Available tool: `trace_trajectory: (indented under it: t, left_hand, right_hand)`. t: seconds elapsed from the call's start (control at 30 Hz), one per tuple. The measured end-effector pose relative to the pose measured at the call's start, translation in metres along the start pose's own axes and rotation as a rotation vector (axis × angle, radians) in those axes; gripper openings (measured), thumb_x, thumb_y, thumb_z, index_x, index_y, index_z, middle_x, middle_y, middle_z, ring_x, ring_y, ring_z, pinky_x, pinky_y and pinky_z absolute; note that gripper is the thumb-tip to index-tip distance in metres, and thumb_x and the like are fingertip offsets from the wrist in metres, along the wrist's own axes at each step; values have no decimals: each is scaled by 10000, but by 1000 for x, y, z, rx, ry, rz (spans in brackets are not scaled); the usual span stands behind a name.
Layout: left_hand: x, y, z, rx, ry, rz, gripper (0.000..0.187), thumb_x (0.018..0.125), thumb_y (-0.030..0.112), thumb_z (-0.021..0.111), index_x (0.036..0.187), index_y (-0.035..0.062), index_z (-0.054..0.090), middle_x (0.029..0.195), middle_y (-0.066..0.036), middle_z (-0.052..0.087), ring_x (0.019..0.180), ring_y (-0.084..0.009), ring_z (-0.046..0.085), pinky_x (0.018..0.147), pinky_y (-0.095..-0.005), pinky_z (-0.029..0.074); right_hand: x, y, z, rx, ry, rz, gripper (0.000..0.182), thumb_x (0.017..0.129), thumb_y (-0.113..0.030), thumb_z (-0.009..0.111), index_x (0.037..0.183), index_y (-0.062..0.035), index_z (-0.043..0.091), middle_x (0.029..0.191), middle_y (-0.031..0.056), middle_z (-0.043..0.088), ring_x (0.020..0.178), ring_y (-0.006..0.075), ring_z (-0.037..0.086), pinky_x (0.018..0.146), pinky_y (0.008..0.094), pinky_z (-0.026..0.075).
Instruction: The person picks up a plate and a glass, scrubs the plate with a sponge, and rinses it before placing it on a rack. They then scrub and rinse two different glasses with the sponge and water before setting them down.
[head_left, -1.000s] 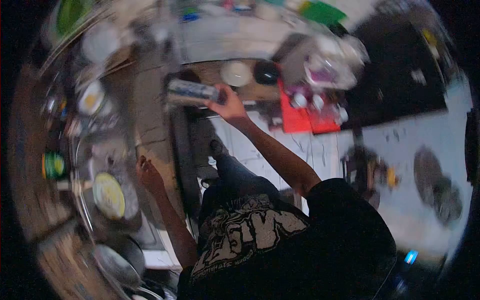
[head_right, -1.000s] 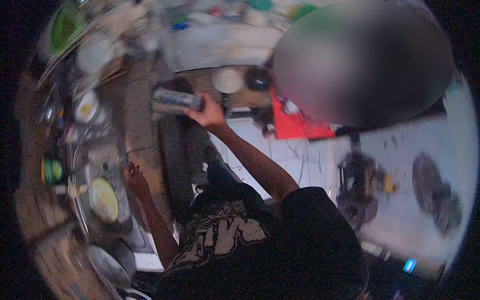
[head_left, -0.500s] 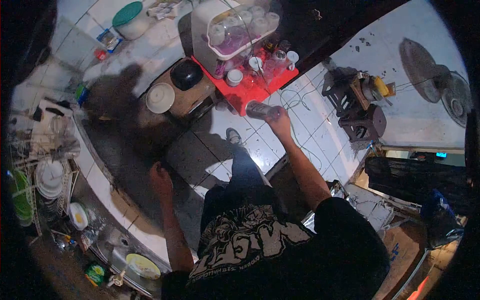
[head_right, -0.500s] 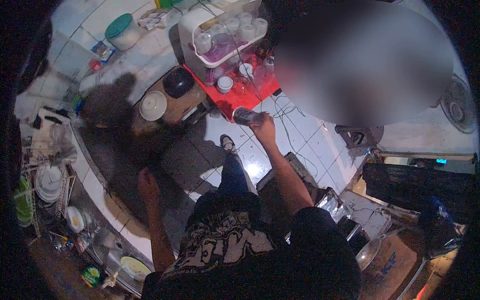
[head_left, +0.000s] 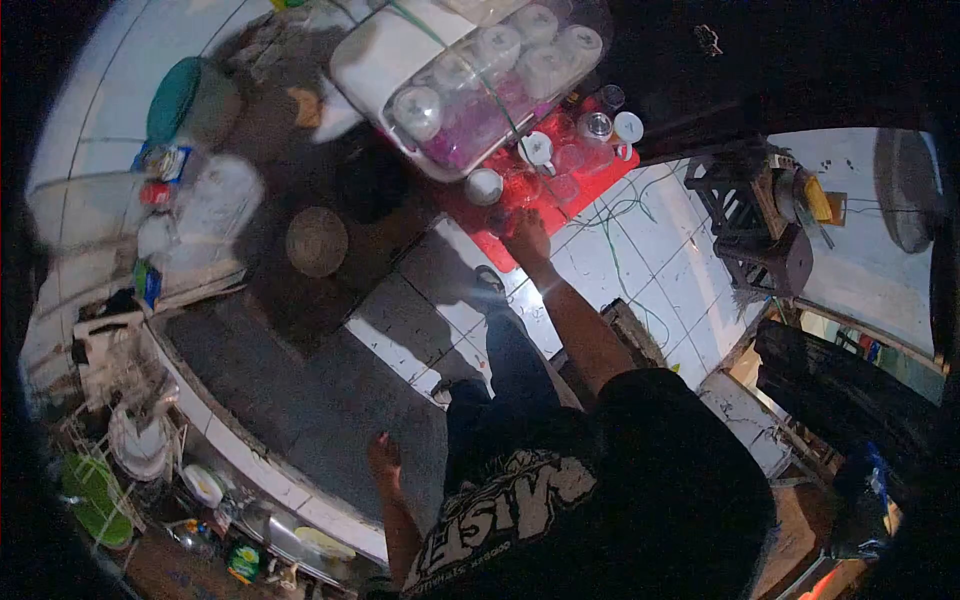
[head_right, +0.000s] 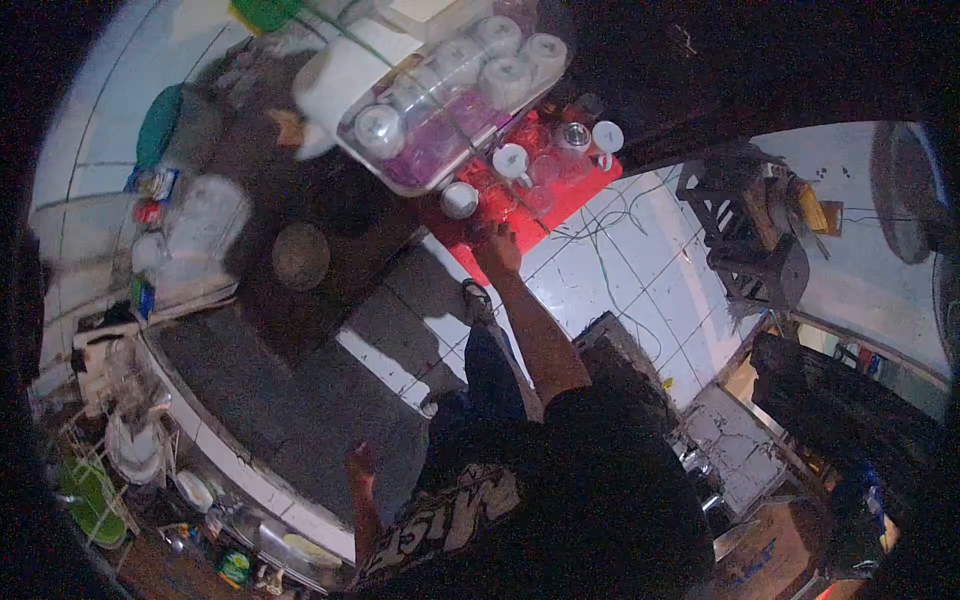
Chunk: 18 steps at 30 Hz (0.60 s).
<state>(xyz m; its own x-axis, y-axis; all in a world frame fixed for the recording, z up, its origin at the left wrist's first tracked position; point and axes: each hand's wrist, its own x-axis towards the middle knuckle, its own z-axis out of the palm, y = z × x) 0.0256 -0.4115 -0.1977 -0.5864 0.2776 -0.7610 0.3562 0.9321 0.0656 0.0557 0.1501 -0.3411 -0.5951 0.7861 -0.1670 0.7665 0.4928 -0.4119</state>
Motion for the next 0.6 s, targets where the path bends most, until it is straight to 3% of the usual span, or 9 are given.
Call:
trace_trajectory:
  t: [0.13,0.23,0.33,0.43,0.47,0.5,0.53,0.57,0.6]
  left_hand:
    - [13,-5,-1,-188,131,9,349,923,257,483,1126,-8,585,1078,-243,587,1018,-395,555,901,-477,433]
    - [23,4,-13,-671,80,-246,341,914,242,488,1129,-5,585,1085,-232,587,1018,-396,553,905,-465,434]
    - [30,21,-30,-553,195,168,343,903,236,508,1131,-9,580,1097,-225,586,1037,-390,550,912,-455,430]
    - [27,73,-79,-522,130,-57,334,894,218,520,1135,-7,573,1131,-208,575,1055,-370,544,914,-449,425]
    - [23,70,-79,-465,196,87,330,894,215,520,1138,-2,572,1161,-203,560,1072,-359,538,915,-446,424]
    - [17,67,-80,-405,267,225,327,894,211,520,1141,3,571,1191,-198,545,1089,-348,531,917,-443,423]
    - [13,64,-81,-414,288,216,327,894,211,520,1141,3,571,1191,-198,545,1089,-348,531,917,-443,423]
    - [9,63,-81,-525,246,68,326,896,208,515,1151,13,568,1220,-199,526,1102,-344,525,920,-446,420]
    - [3,59,-77,-640,204,-80,326,897,205,511,1162,23,566,1249,-200,507,1114,-340,519,924,-448,416]
  right_hand:
    - [12,-11,-7,61,-15,24,572,734,-314,683,1165,-51,414,1163,188,456,1018,433,523,774,510,515]
    - [15,-32,-34,115,-48,132,598,733,-310,690,1183,-34,408,1185,202,462,1070,418,504,820,496,495]
    - [4,-36,-43,103,-145,186,651,735,-337,698,1220,-26,395,1227,222,453,1107,402,497,868,485,471]
    - [-11,-31,-34,36,-98,123,714,696,-321,745,1231,-31,372,1245,229,440,1113,397,497,881,488,466]
    - [-17,-28,-29,-10,-36,59,747,671,-312,771,1230,-36,360,1241,230,441,1109,394,502,882,489,467]
    - [-21,-33,-33,73,-149,289,791,632,-316,797,1227,-40,356,1244,231,438,1104,389,507,891,478,467]
    - [-29,-36,-40,48,-171,285,750,632,-309,791,1194,-37,375,1209,229,471,1065,391,533,886,478,467]
    - [-35,-38,-42,46,-282,439,696,640,-297,769,1171,-41,398,1198,236,477,1016,380,564,877,476,471]
    - [-41,-55,-40,48,-281,408,696,640,-297,769,1171,-41,398,1198,236,477,1016,380,564,877,476,471]
